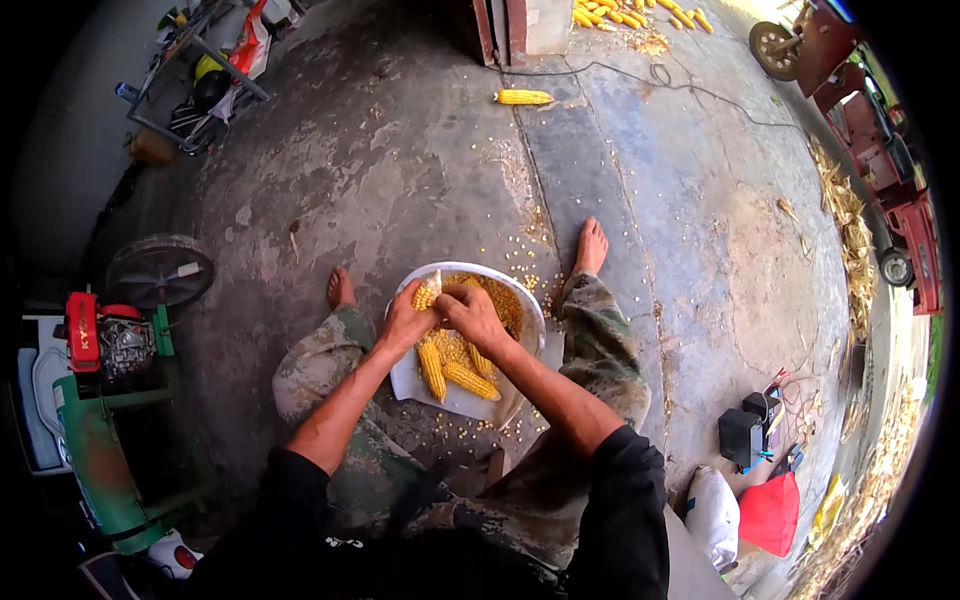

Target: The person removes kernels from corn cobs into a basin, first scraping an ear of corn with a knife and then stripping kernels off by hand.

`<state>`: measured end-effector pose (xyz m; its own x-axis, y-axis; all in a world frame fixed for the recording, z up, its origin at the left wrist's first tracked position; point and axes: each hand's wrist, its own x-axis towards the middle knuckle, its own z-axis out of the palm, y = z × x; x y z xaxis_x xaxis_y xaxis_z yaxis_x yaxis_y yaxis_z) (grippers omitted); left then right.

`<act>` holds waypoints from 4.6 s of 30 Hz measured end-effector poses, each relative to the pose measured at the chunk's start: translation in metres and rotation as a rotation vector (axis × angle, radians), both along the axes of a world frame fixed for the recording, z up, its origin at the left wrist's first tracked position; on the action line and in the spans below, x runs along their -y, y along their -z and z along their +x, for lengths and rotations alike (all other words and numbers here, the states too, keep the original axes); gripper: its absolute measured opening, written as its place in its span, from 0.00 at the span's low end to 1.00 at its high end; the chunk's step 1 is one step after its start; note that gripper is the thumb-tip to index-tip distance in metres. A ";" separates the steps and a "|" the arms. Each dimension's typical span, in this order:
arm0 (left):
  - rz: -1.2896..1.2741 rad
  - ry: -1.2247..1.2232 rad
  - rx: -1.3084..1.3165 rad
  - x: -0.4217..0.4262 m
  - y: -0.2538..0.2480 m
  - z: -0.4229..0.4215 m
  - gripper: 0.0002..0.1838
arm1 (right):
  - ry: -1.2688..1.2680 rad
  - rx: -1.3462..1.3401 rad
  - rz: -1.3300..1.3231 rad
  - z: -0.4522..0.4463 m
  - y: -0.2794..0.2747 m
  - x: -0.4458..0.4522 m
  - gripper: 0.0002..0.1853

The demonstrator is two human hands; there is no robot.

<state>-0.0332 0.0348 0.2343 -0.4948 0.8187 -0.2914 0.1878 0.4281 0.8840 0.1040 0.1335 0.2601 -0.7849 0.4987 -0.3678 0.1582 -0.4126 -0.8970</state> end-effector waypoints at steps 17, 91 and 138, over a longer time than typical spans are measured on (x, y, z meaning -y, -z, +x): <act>0.261 0.079 1.024 0.010 -0.049 -0.022 0.23 | 0.039 -0.030 -0.259 -0.014 -0.029 -0.013 0.22; 0.204 0.074 0.577 0.014 -0.017 -0.012 0.22 | -0.066 0.081 -0.080 -0.017 -0.018 -0.013 0.24; 0.191 -0.475 0.692 -0.004 -0.017 -0.005 0.26 | -0.126 0.209 0.468 -0.026 -0.018 0.032 0.33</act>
<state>-0.0383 0.0388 0.2515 -0.5595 0.6352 -0.5324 -0.5811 0.1574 0.7984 0.0783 0.1014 0.2781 -0.7832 0.5535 -0.2831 0.3757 0.0586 -0.9249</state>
